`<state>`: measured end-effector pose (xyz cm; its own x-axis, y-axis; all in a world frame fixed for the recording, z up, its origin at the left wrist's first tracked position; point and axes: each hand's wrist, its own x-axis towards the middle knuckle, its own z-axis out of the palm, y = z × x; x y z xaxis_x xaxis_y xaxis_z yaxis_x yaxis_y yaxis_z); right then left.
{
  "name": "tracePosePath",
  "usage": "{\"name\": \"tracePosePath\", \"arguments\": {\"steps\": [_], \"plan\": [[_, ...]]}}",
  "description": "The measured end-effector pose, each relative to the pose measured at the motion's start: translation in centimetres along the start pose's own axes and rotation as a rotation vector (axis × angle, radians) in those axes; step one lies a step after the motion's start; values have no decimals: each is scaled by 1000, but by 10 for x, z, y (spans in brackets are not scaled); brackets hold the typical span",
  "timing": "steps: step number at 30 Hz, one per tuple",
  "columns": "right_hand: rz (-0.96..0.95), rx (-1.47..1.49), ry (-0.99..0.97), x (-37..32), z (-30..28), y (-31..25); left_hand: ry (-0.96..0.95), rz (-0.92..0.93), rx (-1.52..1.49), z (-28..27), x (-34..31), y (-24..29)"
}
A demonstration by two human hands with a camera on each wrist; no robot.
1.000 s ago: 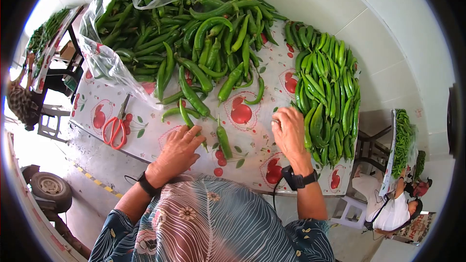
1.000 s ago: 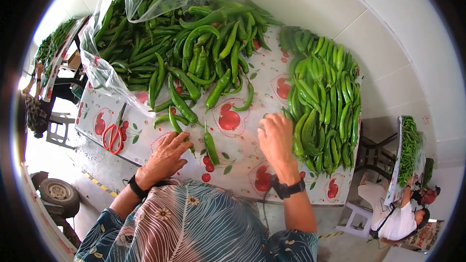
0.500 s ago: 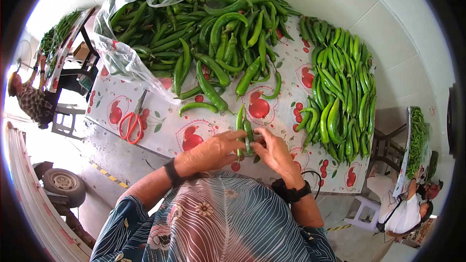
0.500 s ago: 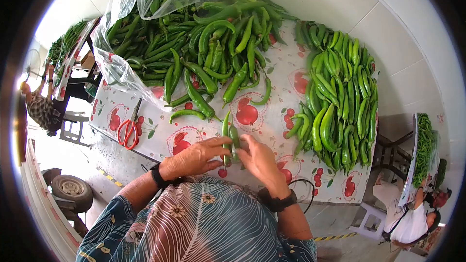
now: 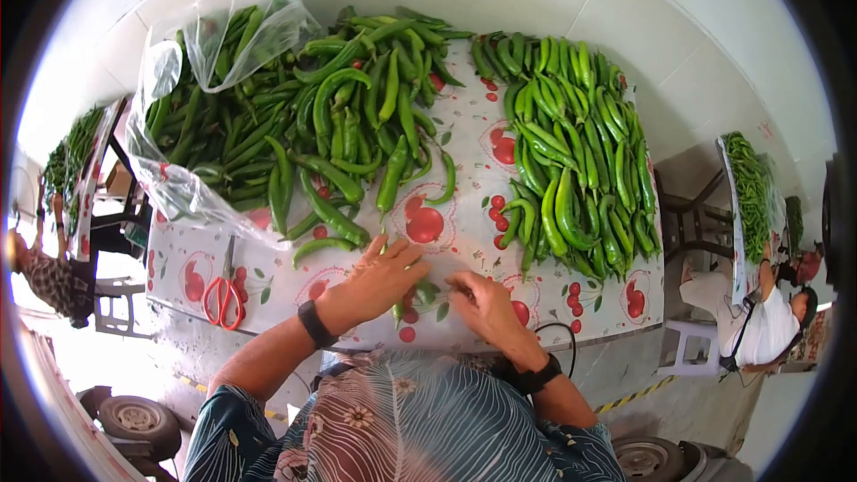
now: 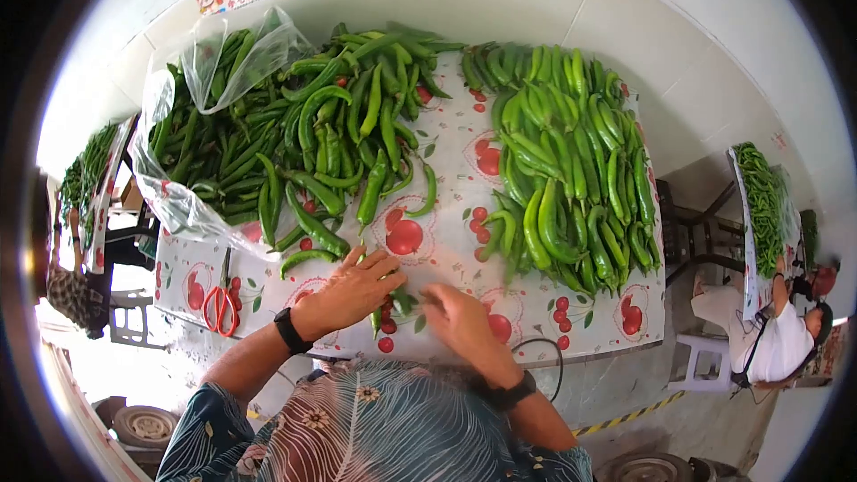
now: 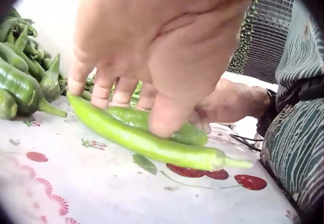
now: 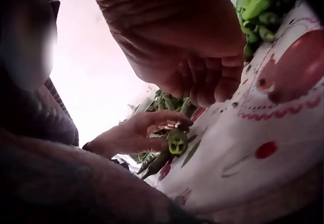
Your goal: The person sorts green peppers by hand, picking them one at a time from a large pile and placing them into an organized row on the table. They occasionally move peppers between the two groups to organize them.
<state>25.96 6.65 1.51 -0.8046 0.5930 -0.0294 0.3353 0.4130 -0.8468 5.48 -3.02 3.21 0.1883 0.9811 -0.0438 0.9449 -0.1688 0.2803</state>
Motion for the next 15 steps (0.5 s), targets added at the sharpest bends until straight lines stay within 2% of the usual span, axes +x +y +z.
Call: {"name": "tracePosePath", "arguments": {"steps": [1,4,6,7,10,11,13,14,15], "plan": [[38,6,58,-7,-5,4,7,21,11,0,3,-2],[145,57,236,-31,-21,12,-187,4,-2,-3,14,-3],[205,128,358,-47,-35,10,-74,14,-87,2,16,-7],[133,125,486,-54,-37,15,-20,18,-128,2,19,-9],[185,93,666,-81,-46,30,258,-30,-321,-11,34,-10],[233,79,653,-89,-49,34,322,-20,-345,-21,44,-9],[319,50,633,-100,-54,39,124,-207,-682,-41,71,-10],[250,-18,614,-102,-55,43,21,-302,-847,-49,84,-10],[182,-87,597,-103,-55,49,27,-318,-935,-51,98,-10]]}}
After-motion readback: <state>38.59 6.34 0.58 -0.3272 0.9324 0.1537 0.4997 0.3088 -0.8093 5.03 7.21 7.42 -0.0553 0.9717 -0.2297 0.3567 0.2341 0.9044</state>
